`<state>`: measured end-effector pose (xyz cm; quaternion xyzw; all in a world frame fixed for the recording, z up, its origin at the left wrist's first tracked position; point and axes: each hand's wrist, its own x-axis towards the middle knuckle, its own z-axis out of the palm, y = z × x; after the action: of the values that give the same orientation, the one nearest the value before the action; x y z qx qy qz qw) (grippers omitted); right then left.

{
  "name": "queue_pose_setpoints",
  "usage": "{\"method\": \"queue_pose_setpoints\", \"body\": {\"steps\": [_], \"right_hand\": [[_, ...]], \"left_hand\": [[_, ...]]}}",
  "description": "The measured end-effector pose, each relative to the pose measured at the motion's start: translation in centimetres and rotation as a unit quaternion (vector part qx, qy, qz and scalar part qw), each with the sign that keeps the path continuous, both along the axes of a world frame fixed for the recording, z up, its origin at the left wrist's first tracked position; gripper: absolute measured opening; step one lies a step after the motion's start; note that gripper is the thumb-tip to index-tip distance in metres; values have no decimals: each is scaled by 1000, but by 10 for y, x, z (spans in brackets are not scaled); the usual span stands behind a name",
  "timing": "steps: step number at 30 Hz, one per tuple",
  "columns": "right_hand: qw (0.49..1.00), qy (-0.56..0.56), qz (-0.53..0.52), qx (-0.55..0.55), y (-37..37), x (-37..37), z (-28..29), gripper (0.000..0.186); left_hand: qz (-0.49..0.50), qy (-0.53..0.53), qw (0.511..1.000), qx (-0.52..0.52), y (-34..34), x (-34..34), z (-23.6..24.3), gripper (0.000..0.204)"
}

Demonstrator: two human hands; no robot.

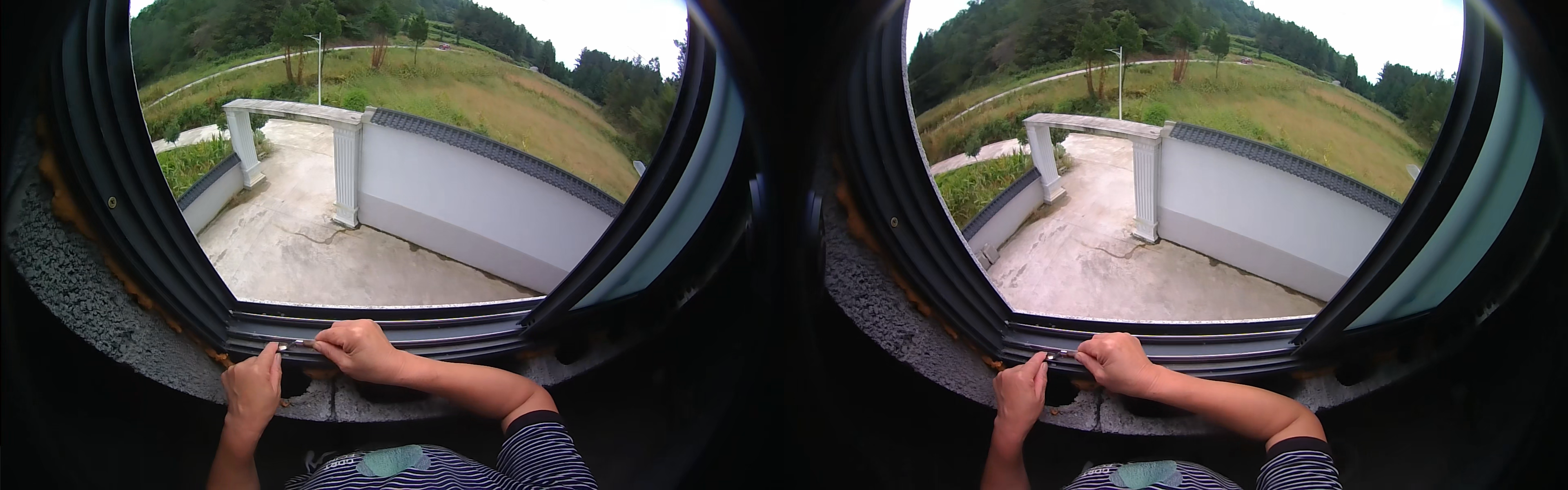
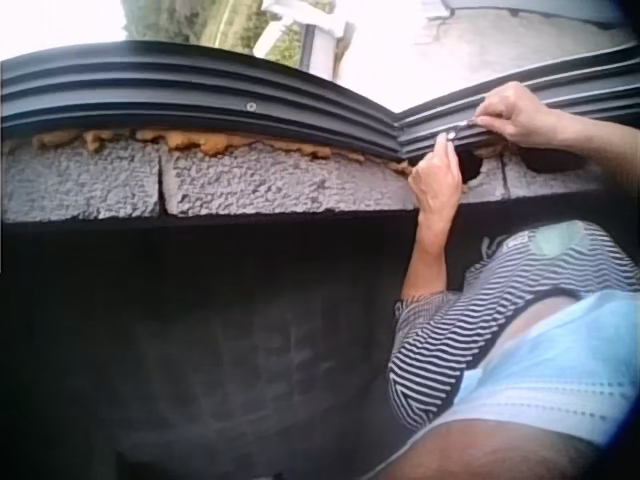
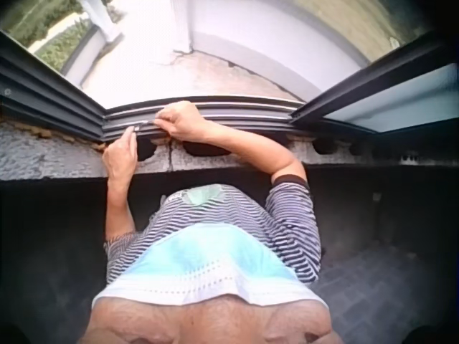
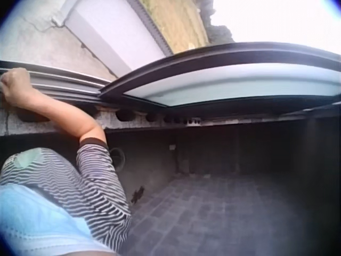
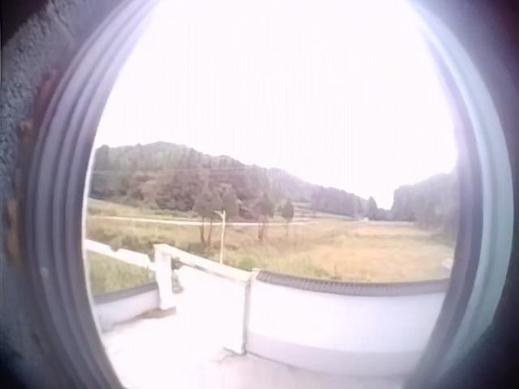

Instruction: The person uses a metal pry tool to remove a black window frame from a concrete wall. They work along the bottom and side edges, prying the frame away from the wall. The person then moves to an adjacent window and repeats the removal process.

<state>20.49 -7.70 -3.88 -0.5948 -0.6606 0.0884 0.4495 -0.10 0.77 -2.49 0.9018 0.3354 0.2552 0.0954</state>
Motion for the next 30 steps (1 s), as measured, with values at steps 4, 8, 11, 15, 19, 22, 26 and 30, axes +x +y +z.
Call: {"method": "queue_pose_setpoints", "body": {"steps": [4, 8, 11, 15, 19, 22, 26, 30], "right_hand": [[1000, 14, 19, 3, 3, 5, -5, 12], [990, 127, 33, -49, 2, 7, 7, 15], [995, 94, 44, -4, 5, 3, 9, 15], [995, -51, 41, 78, -7, -5, 3, 9], [947, -249, 57, 197, -39, -12, 22, 19], [909, -354, 62, 209, -45, -16, 32, 23], [902, -377, 77, 198, -51, -21, 37, 33], [911, -361, 50, 191, -54, -13, 43, 30]], "left_hand": [[-4, 4, 1000, 14, 2, 0, -5, 19], [6, -20, 999, 37, 1, 5, -3, 19], [3, -41, 997, 67, 6, -1, -1, 17], [3, 23, 1000, 20, -5, -9, 5, 14], [-46, -76, 996, 0, -25, -20, 8, 17], [-28, -134, 990, -39, -24, -31, -2, 17], [1, -201, 977, -77, -21, -33, -13, 17], [6, -203, 974, -105, -17, -22, -9, 17]]}}
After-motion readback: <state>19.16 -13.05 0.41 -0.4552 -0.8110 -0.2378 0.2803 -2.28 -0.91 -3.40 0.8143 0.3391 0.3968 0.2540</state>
